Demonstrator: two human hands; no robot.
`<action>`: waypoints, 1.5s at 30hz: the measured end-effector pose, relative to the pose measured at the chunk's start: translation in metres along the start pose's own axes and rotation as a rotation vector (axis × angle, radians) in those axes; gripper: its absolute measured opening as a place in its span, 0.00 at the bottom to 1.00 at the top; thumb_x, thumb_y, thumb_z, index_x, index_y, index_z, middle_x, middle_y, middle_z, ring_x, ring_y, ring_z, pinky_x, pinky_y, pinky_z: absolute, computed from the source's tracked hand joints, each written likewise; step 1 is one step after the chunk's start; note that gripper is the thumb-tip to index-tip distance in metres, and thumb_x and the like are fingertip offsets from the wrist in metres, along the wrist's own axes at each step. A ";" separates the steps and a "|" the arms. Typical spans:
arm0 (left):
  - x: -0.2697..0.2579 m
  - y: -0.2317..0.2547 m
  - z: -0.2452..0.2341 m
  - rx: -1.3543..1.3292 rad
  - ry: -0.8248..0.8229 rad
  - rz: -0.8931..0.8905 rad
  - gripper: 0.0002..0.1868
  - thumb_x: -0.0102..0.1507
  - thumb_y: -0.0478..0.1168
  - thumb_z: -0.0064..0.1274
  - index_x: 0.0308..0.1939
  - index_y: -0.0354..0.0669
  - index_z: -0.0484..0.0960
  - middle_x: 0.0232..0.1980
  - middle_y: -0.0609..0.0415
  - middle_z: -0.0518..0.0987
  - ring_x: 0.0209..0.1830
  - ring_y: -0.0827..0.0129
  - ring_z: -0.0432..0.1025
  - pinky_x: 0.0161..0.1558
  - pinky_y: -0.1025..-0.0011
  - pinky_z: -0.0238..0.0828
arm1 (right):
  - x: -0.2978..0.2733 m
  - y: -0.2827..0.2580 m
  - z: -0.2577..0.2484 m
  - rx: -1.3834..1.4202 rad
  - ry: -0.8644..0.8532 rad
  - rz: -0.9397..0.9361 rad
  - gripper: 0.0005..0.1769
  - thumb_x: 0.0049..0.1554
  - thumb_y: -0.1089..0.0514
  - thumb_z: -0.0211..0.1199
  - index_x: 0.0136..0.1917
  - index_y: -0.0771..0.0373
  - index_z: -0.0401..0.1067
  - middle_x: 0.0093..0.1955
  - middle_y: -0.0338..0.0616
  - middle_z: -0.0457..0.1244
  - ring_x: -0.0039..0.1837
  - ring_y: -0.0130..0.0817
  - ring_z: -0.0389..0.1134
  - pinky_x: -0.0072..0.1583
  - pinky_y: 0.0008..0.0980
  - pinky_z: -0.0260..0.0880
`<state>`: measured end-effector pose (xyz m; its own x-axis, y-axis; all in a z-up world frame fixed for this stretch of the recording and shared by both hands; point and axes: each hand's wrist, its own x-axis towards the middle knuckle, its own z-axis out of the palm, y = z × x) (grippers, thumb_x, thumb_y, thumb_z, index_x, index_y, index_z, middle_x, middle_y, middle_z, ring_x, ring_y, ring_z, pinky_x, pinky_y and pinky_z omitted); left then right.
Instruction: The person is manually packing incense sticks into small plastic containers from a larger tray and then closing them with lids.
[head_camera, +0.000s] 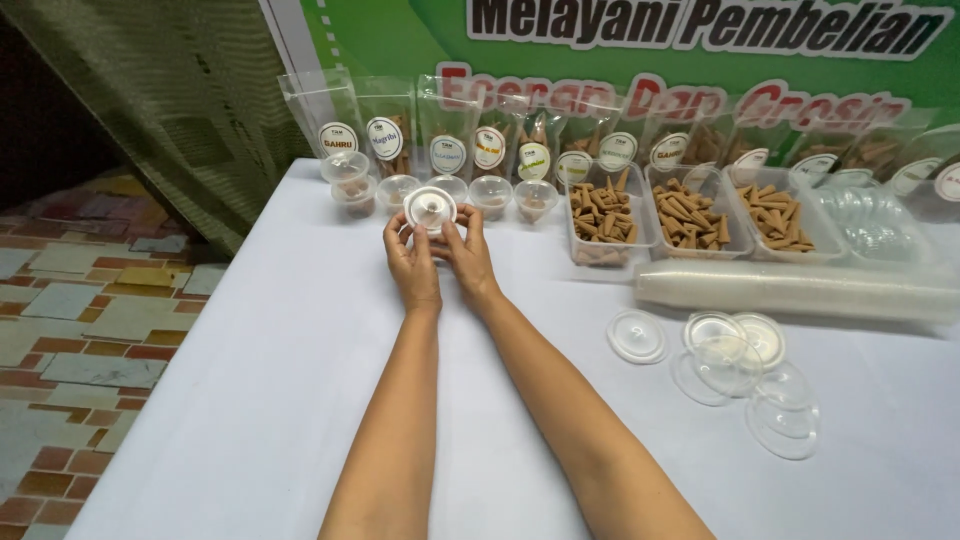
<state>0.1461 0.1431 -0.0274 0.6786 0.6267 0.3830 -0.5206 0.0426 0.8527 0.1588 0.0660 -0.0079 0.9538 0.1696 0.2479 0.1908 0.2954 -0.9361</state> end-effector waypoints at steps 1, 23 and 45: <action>0.003 -0.001 0.000 0.004 0.004 0.000 0.16 0.70 0.39 0.48 0.61 0.42 0.68 0.60 0.48 0.73 0.60 0.65 0.68 0.62 0.67 0.70 | 0.005 0.003 0.003 0.002 -0.004 0.004 0.26 0.67 0.43 0.52 0.72 0.53 0.51 0.68 0.50 0.53 0.59 0.43 0.70 0.60 0.42 0.77; 0.053 -0.029 -0.012 0.193 -0.029 -0.057 0.27 0.74 0.56 0.25 0.75 0.63 0.65 0.76 0.61 0.65 0.66 0.66 0.59 0.49 0.78 0.64 | 0.063 0.048 0.004 -0.081 -0.171 -0.121 0.37 0.66 0.49 0.47 0.84 0.51 0.39 0.81 0.56 0.47 0.38 0.45 0.75 0.36 0.30 0.77; 0.052 -0.030 -0.013 0.265 -0.008 -0.077 0.31 0.73 0.62 0.22 0.70 0.57 0.70 0.72 0.61 0.68 0.65 0.63 0.61 0.50 0.78 0.72 | 0.057 0.045 0.012 -0.169 -0.145 -0.144 0.27 0.60 0.64 0.50 0.72 0.56 0.65 0.70 0.48 0.56 0.41 0.44 0.76 0.36 0.30 0.77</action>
<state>0.1905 0.1849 -0.0380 0.7158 0.6232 0.3152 -0.3140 -0.1159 0.9423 0.2188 0.1002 -0.0327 0.8731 0.2737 0.4034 0.3699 0.1670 -0.9139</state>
